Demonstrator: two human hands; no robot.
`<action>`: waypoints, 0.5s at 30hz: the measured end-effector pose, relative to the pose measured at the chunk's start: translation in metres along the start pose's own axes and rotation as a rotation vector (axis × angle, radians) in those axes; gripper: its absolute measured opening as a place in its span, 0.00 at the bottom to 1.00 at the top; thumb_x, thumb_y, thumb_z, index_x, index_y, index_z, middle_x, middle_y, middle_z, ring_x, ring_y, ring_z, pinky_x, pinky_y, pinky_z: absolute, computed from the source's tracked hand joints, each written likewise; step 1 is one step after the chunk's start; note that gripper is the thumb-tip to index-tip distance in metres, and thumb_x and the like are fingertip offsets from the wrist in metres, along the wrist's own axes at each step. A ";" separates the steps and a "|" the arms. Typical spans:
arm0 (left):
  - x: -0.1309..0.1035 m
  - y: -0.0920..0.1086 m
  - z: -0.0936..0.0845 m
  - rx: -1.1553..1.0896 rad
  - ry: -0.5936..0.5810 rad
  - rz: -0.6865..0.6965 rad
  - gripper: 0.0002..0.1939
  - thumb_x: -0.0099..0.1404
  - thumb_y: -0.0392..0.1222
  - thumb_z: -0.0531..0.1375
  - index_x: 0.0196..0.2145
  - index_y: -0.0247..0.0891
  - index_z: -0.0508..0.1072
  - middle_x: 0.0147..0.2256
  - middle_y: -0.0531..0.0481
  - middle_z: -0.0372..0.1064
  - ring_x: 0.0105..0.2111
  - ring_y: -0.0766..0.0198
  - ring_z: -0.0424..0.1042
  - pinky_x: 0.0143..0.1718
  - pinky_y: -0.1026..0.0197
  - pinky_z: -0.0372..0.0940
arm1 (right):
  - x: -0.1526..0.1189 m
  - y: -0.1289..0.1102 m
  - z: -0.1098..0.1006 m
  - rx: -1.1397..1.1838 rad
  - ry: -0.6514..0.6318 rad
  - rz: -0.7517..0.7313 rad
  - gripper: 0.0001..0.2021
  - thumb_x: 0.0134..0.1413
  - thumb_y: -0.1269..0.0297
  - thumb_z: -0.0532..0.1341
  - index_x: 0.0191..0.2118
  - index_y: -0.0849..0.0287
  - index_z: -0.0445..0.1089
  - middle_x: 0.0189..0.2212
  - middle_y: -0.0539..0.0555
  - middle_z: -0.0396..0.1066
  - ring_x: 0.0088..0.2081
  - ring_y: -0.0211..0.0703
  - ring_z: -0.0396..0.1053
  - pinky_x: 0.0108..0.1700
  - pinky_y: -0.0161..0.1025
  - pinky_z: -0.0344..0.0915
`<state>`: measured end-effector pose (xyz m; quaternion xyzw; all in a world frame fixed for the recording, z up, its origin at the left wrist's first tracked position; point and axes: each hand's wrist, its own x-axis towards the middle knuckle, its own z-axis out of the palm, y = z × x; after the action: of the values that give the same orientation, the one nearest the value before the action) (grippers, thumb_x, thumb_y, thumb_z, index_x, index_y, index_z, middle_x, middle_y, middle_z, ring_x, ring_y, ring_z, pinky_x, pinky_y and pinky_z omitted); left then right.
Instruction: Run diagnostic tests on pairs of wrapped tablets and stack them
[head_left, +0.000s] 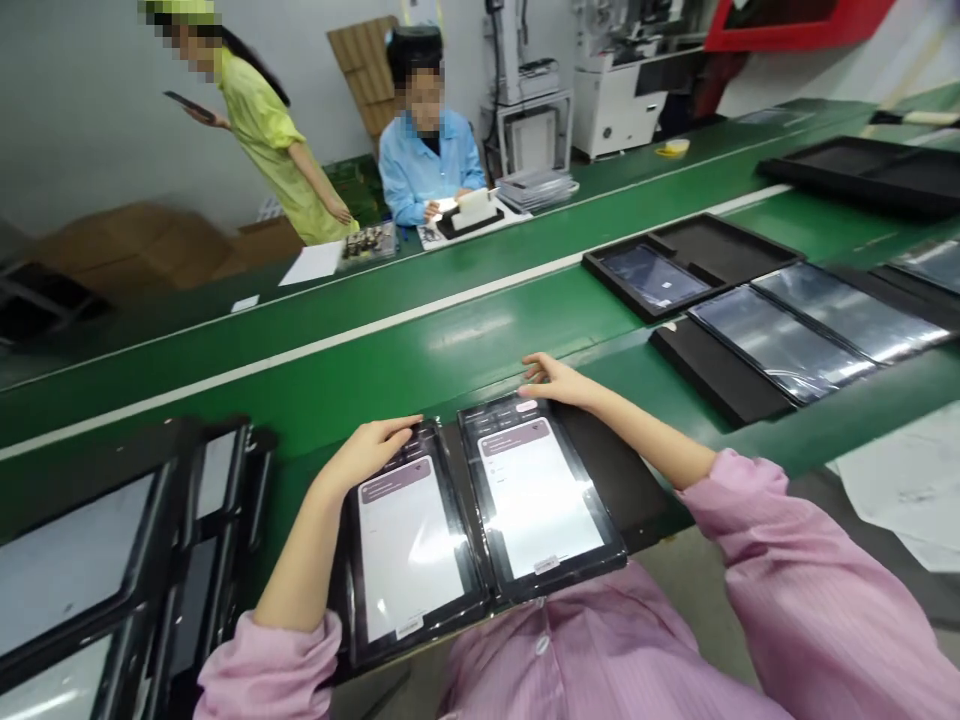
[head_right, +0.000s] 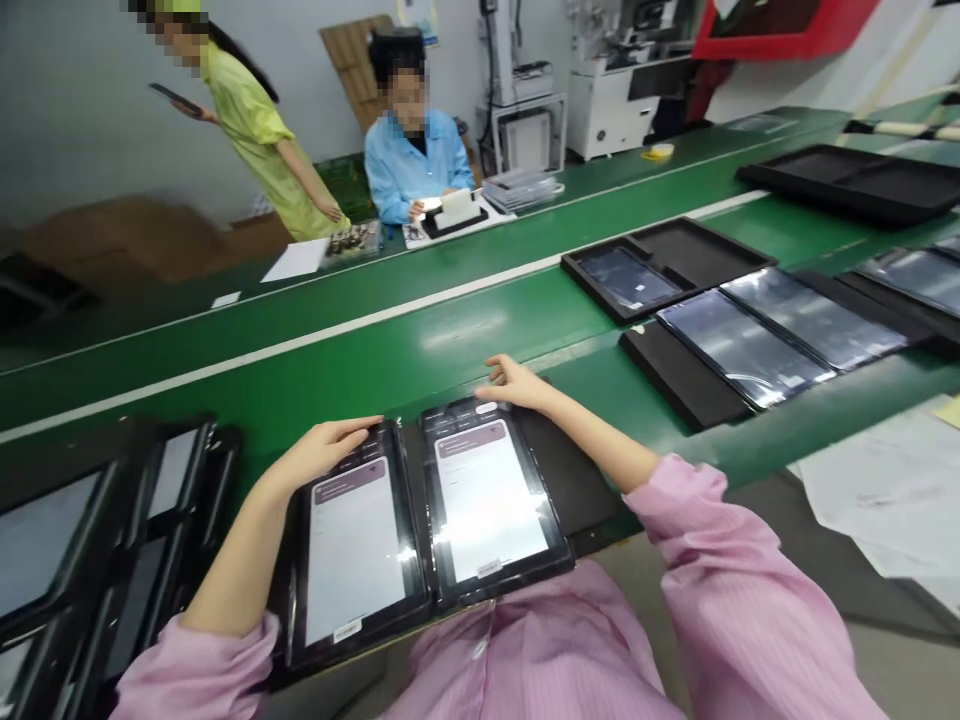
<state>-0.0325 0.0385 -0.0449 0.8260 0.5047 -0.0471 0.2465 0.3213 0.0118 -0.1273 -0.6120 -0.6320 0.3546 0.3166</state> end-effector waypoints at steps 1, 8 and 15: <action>-0.001 0.000 0.001 0.003 0.006 0.015 0.33 0.70 0.56 0.48 0.64 0.39 0.74 0.63 0.44 0.71 0.63 0.48 0.72 0.67 0.49 0.62 | -0.001 0.003 -0.001 0.016 0.022 -0.014 0.28 0.57 0.56 0.67 0.61 0.59 0.65 0.48 0.60 0.75 0.45 0.47 0.76 0.51 0.47 0.72; -0.017 0.000 0.014 0.022 -0.080 0.047 0.47 0.64 0.58 0.64 0.75 0.45 0.52 0.72 0.38 0.53 0.72 0.36 0.53 0.68 0.20 0.28 | -0.063 0.007 0.006 -0.188 0.118 -0.255 0.33 0.55 0.50 0.67 0.64 0.52 0.63 0.58 0.65 0.68 0.59 0.61 0.68 0.59 0.60 0.66; -0.005 0.000 0.021 0.021 0.135 0.037 0.34 0.72 0.43 0.58 0.73 0.42 0.57 0.57 0.40 0.77 0.62 0.50 0.72 0.73 0.32 0.31 | -0.086 0.002 0.010 -0.553 0.284 -0.215 0.34 0.55 0.52 0.67 0.66 0.51 0.64 0.62 0.69 0.61 0.62 0.72 0.59 0.59 0.70 0.60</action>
<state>-0.0317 0.0251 -0.0613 0.8390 0.5044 0.0083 0.2042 0.3182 -0.0749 -0.1318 -0.6479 -0.7150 0.0453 0.2589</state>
